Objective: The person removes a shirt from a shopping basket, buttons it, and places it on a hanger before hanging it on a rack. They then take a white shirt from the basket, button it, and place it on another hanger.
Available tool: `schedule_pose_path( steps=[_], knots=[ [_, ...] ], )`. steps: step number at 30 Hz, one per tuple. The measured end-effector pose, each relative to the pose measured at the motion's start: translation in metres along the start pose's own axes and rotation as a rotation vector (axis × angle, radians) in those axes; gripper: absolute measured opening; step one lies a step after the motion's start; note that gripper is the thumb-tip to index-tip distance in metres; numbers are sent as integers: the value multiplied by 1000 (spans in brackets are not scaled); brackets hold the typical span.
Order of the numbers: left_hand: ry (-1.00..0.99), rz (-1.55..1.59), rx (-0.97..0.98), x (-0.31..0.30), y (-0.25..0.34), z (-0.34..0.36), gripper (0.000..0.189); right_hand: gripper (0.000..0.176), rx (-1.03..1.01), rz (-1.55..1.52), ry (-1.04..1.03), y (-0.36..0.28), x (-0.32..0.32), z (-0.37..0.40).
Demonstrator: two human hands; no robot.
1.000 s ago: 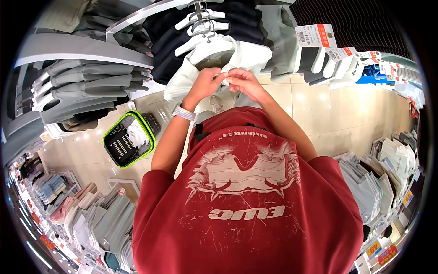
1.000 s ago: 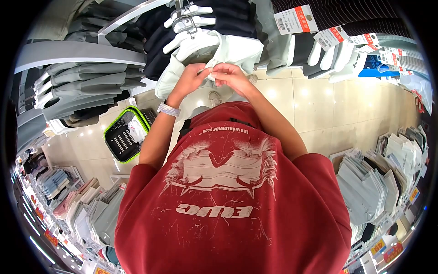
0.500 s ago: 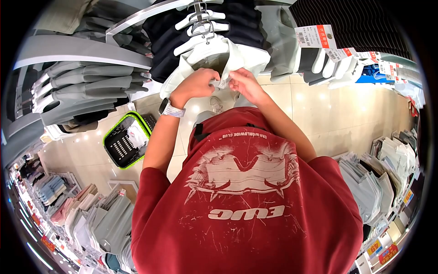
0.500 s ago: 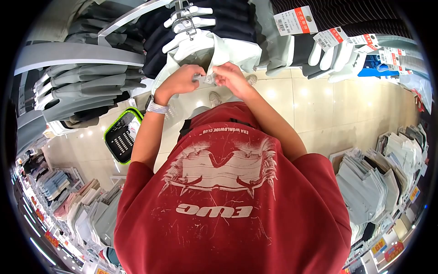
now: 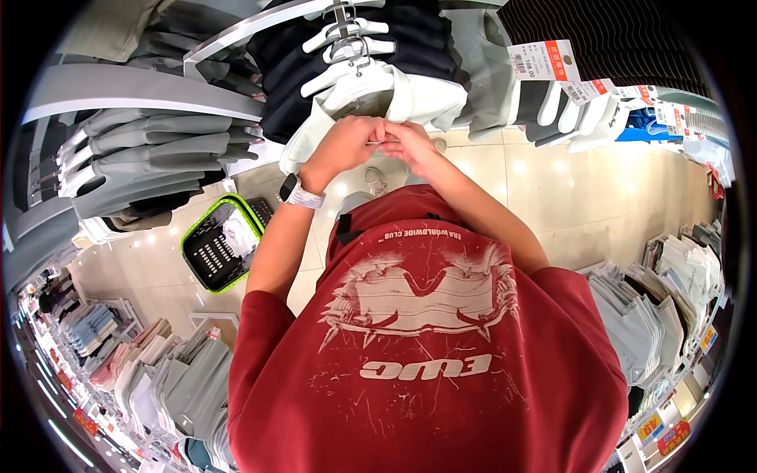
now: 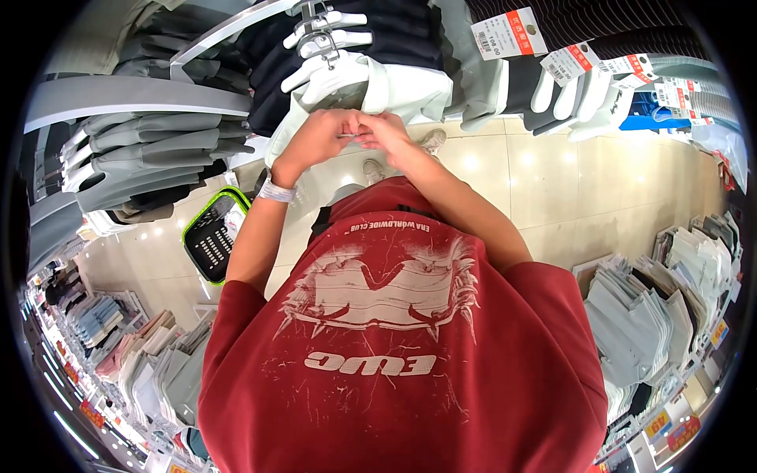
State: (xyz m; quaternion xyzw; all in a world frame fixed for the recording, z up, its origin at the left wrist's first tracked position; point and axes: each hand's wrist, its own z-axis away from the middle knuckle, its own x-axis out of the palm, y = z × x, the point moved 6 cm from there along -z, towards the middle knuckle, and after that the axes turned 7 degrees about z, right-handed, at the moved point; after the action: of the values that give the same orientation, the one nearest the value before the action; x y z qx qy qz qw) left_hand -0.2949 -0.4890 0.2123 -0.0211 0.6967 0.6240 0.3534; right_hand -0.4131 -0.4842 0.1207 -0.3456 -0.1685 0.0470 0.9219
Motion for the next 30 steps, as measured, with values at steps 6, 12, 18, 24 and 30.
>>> schedule_pose_path(
  steps=[6, 12, 18, 24, 30],
  knots=[
    [5, -109, -23, -6, -3, 2, 14, 21, -190, -138, 141, 6, -15, -6],
    [-18, -402, 93, -17, -20, 14, 16, 15, -305, -96, 137, -3, -20, 3],
    [-53, -382, 77, -18, -20, 12, 15, 11, -347, -43, 100, -5, -21, 4],
    [65, -92, -112, -28, -17, 0, 15, 10, -393, -3, 64, -17, -10, 15],
    [155, -17, -193, -22, -25, -7, 16, 10, -495, -21, 84, -26, 2, 23]
  ],
)
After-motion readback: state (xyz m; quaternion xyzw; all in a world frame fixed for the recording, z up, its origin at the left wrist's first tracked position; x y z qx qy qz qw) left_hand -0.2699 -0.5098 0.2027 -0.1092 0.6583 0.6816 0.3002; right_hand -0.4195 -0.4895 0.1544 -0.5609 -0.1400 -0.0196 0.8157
